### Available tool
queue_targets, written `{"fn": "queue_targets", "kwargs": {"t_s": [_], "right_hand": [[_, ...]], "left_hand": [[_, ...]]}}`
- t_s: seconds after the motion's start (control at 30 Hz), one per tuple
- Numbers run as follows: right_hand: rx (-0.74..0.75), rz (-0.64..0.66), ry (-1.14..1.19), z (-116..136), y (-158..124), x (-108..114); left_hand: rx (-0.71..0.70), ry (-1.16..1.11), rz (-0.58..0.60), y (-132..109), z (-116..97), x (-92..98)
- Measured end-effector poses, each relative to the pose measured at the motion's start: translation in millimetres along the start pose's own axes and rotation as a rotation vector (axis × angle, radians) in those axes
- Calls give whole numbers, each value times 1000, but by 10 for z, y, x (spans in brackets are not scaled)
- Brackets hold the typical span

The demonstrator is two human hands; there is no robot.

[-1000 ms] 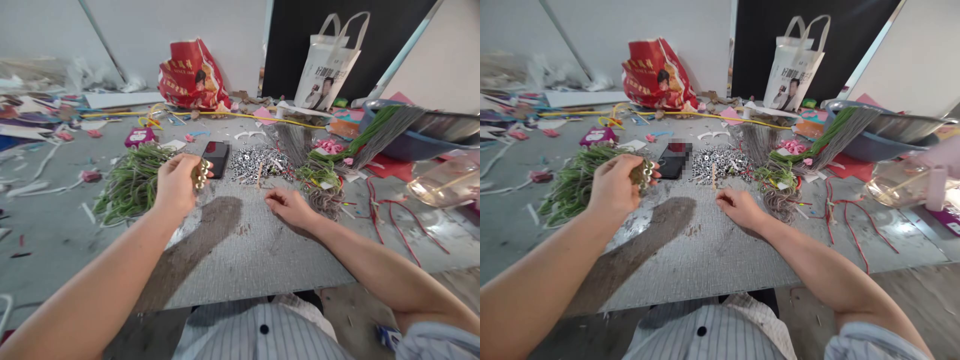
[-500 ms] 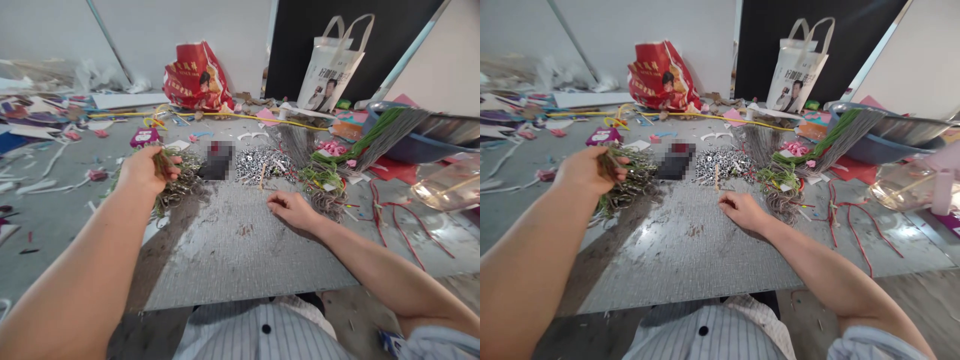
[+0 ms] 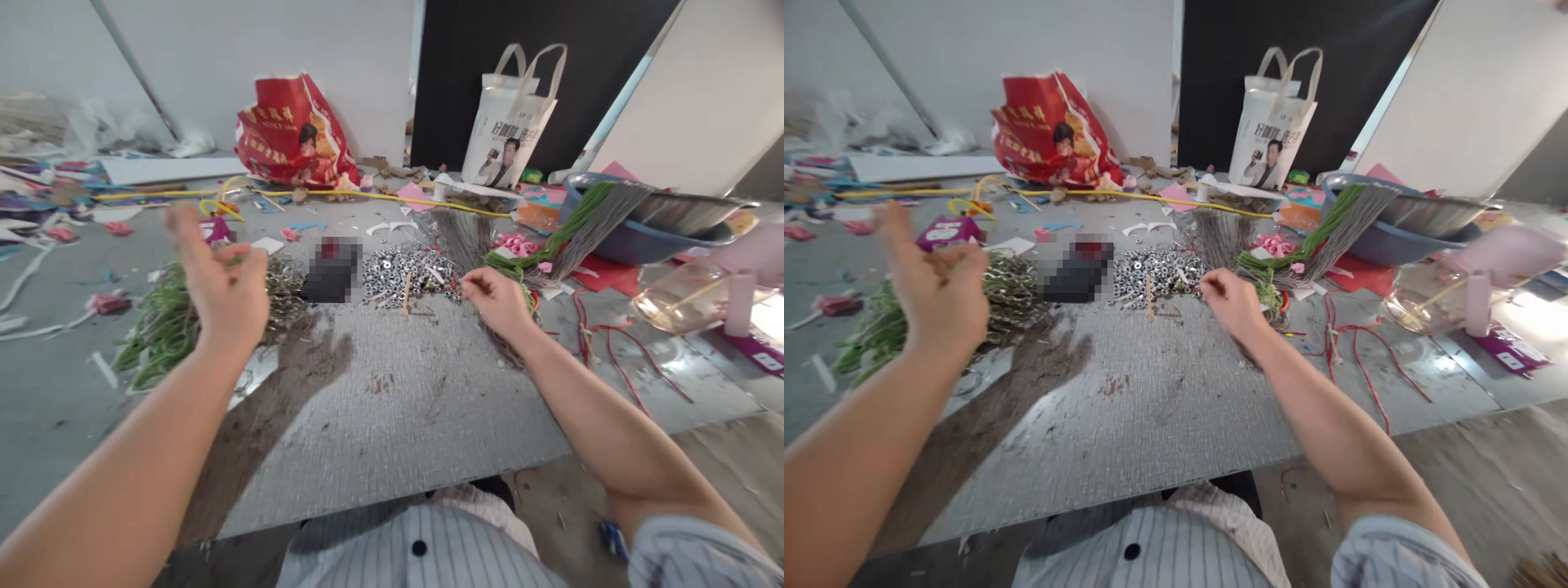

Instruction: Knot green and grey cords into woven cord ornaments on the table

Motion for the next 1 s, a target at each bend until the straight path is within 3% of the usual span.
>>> {"fn": "queue_targets", "kwargs": {"t_s": [0.03, 0.13, 0.2, 0.27, 0.4, 0.53, 0.7, 0.87, 1.0], "right_hand": [[-28, -57, -76, -96, 59, 128], [-62, -60, -311, -328, 189, 344], [-46, 15, -430, -421, 224, 362], [16, 73, -545, -434, 221, 330], [140, 142, -726, -365, 165, 177], [133, 222, -819, -365, 132, 45], [132, 150, -736, -303, 147, 74], [317, -11, -510, 32, 22, 24], [548, 8, -384, 425, -237, -173]], "left_hand": [[-64, -6, 37, -81, -70, -75], [-292, 60, 230, -370, -316, -362], [-404, 89, 356, -559, -446, -522], [-469, 106, 410, -688, -542, -598], [-455, 171, 525, -811, -588, -720], [-474, 221, 609, -883, -656, -788], [-382, 283, 717, -947, -716, -874], [-160, 128, 732, -985, -729, -1009], [-131, 63, 697, -970, -708, -1143]]}}
Point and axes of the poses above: each hand's wrist, its own y-axis towards the middle knuckle, its own x-axis out of the back of the hand, z = x × y, the point moved 9 cm from there along y, towards the middle knuckle, and after that the axes turned 14 degrees about -y, right-handed, at the moved point
